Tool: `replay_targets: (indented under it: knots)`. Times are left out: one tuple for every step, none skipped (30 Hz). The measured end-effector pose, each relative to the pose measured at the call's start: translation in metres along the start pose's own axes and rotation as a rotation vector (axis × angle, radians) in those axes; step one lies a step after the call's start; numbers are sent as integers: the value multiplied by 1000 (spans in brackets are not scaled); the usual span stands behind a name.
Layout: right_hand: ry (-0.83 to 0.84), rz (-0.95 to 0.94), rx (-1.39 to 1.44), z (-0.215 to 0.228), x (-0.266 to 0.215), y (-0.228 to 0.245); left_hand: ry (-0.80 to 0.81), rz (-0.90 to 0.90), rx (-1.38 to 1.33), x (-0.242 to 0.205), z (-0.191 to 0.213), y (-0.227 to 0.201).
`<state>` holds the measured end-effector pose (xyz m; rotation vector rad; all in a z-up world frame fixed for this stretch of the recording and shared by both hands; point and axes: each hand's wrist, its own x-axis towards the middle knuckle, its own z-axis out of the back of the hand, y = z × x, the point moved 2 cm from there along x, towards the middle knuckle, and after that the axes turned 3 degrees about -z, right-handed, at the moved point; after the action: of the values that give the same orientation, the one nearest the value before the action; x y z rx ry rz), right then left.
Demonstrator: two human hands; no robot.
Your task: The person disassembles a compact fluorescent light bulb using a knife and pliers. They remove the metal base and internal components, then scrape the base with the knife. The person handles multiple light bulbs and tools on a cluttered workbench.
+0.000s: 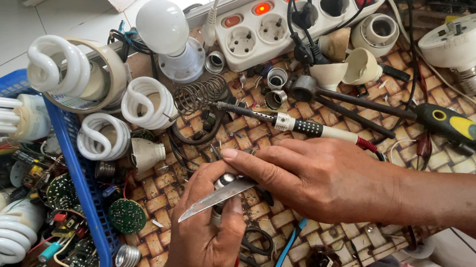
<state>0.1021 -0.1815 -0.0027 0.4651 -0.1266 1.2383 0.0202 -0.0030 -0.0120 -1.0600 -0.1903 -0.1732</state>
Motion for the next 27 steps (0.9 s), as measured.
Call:
replay_targets:
  knots:
    - [-1, 4, 12, 1, 0, 0, 2, 5, -5, 0, 0, 0]
    - [-1, 8, 23, 1, 1, 1, 4, 9, -9, 0, 0, 0]
    - [-3, 8, 23, 1, 1, 1, 4, 8, -8, 0, 1, -1]
    - [0, 2, 20, 1, 1, 1, 12, 5, -16, 1, 1, -2]
    - [3, -5, 17, 1, 1, 1, 21, 2, -25, 1, 1, -2]
    - [1, -4, 16, 0, 1, 2, 21, 0, -24, 1, 1, -3]
    - [-17, 2, 16, -1, 2, 2, 26, 18, -43, 1, 2, -4]
    - [-34, 8, 17, -2, 2, 3, 32, 38, -63, 1, 2, -5]
    - [-35, 8, 17, -2, 1, 4, 32, 38, -62, 0, 2, -5]
    - [-9, -5, 11, -3, 1, 5, 32, 49, -81, 0, 2, -5]
    - [16, -17, 5, -5, 1, 6, 32, 60, -100, 0, 3, -6]
    - [15, -17, 6, -5, 1, 7, 33, 60, -99, 0, 1, -4]
    - [4, -22, -9, -5, 1, 8, 9, 39, -49, 0, -1, -2]
    - [-6, -27, -23, -6, 1, 9, -15, 18, 1, 0, -3, -1]
    - [-7, -27, -22, -6, 1, 10, -14, 19, 2, -1, -3, -1]
    - [1, -33, -31, -6, 1, 10, -21, 18, 21, -1, -3, -1]
    - [10, -39, -41, -6, 1, 10, -29, 16, 39, -1, -3, -1]
    - [10, -39, -40, -6, 1, 10, -28, 17, 39, -1, -4, 0]
    - [6, -34, -44, -6, 1, 9, -31, 14, 56, -1, -4, 1]
    - [1, -28, -49, -6, 1, 9, -34, 11, 72, -2, -4, 1]
    - [1, -28, -49, -7, 1, 9, -34, 11, 73, -1, -4, 2]
    - [4, -29, -47, -7, 0, 8, -35, 5, 75, -1, -4, 2]
    - [7, -30, -46, -8, 0, 8, -37, 0, 78, -1, -4, 2]
    - [7, -31, -45, -8, 0, 8, -36, 0, 78, -1, -4, 1]
    - [-10, -21, -40, -7, 0, 8, -34, 7, 89, -1, -4, 1]
    - [-27, -10, -36, -7, 0, 8, -33, 13, 102, -1, -4, 1]
    - [-27, -10, -36, -6, 0, 7, -34, 13, 102, 0, -4, 0]
